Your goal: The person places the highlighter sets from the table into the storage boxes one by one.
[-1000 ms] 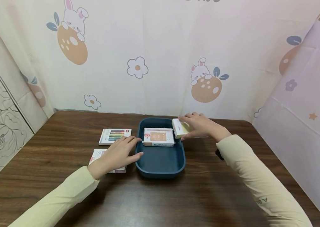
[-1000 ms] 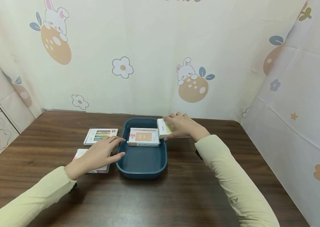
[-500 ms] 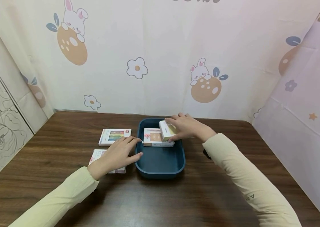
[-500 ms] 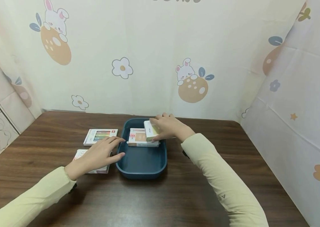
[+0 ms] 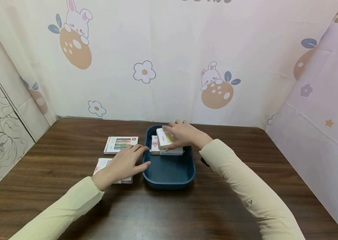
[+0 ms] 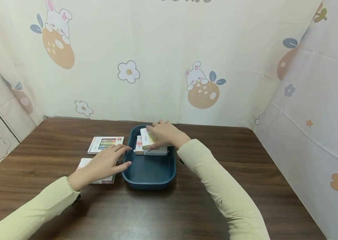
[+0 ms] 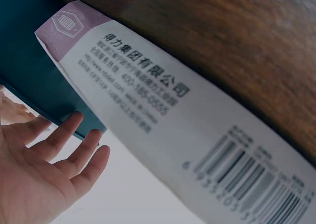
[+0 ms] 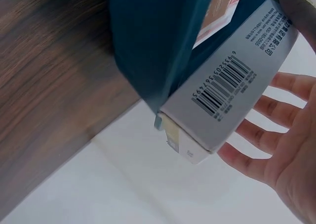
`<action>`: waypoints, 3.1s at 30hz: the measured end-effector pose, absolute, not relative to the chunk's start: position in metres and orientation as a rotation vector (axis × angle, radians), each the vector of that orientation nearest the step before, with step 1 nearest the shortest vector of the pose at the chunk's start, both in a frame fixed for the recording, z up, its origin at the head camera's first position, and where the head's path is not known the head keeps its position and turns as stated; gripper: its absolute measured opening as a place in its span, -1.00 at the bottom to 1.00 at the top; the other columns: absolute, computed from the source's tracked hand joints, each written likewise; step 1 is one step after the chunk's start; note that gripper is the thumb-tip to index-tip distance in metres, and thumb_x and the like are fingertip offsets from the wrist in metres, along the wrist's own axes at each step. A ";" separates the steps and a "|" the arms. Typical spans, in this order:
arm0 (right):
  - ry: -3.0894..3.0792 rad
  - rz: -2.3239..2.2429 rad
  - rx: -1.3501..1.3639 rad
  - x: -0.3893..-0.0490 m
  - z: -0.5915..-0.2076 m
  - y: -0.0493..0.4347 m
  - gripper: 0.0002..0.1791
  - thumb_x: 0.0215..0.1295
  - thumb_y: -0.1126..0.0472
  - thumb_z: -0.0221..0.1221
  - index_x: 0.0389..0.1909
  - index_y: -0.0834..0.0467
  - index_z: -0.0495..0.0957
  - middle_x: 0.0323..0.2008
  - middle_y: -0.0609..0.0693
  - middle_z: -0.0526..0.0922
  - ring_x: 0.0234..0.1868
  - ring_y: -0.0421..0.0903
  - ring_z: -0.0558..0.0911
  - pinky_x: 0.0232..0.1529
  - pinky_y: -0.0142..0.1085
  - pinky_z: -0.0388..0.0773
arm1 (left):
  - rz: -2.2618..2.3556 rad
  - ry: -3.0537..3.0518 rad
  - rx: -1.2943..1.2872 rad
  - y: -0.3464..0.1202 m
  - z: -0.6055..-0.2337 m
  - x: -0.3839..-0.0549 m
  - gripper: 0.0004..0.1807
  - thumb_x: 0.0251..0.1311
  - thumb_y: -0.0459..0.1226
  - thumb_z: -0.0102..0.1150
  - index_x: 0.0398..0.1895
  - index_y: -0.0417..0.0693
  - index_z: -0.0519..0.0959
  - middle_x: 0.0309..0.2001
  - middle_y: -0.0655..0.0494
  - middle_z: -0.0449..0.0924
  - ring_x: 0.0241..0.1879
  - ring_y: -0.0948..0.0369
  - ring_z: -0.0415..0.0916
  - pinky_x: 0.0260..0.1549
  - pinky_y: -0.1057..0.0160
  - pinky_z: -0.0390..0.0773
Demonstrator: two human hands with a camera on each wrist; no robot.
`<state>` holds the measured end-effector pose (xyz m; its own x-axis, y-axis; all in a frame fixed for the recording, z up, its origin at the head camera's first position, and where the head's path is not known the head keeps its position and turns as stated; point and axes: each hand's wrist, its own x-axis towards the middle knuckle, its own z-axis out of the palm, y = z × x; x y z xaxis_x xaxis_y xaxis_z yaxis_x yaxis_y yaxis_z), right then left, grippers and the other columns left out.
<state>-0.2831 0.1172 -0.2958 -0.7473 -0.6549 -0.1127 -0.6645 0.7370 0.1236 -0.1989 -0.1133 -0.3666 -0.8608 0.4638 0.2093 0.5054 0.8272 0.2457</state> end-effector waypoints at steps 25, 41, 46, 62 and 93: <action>2.856 0.271 -1.033 -0.291 -0.312 0.094 -0.05 -0.02 -0.36 0.16 0.34 0.06 0.16 0.18 0.11 0.38 0.21 0.14 0.33 0.20 0.07 0.25 | -0.437 -2.872 -0.763 -0.113 -0.367 -0.198 -0.40 0.17 0.16 -0.06 0.20 0.09 0.36 0.15 0.06 0.42 0.09 0.02 0.39 0.07 -0.07 0.36; 2.853 0.318 -0.992 -0.299 -0.330 0.090 -0.02 0.00 -0.41 0.08 0.37 0.06 0.10 0.20 0.09 0.36 0.17 0.08 0.36 0.15 0.01 0.31 | -0.470 -2.855 -0.767 -0.114 -0.367 -0.199 -0.41 0.17 0.15 -0.03 0.19 0.07 0.38 0.12 0.08 0.44 0.06 0.05 0.40 0.04 -0.05 0.39; 2.866 0.316 -1.001 -0.298 -0.330 0.091 -0.02 0.00 -0.42 0.07 0.36 0.07 0.11 0.21 0.10 0.36 0.19 0.10 0.35 0.16 0.01 0.31 | -0.472 -2.849 -0.773 -0.114 -0.366 -0.199 -0.41 0.17 0.14 -0.03 0.19 0.06 0.38 0.12 0.07 0.45 0.06 0.04 0.40 0.04 -0.05 0.39; 2.884 0.281 -0.988 -0.299 -0.333 0.093 -0.03 0.01 -0.45 0.02 0.35 0.04 0.12 0.22 0.09 0.36 0.18 0.10 0.37 0.17 0.01 0.31 | -0.468 -2.854 -0.774 -0.113 -0.366 -0.198 -0.41 0.17 0.14 -0.03 0.20 0.07 0.37 0.12 0.06 0.45 0.08 0.03 0.39 0.06 -0.05 0.38; 3.026 0.129 -1.051 -0.263 -0.314 0.135 -0.18 0.16 -0.31 0.02 0.36 0.02 0.14 0.22 0.04 0.36 0.18 0.08 0.36 0.18 0.03 0.27 | -0.456 -2.875 -0.757 -0.113 -0.367 -0.198 -0.40 0.17 0.16 -0.04 0.21 0.08 0.36 0.15 0.04 0.43 0.08 0.02 0.39 0.07 -0.07 0.37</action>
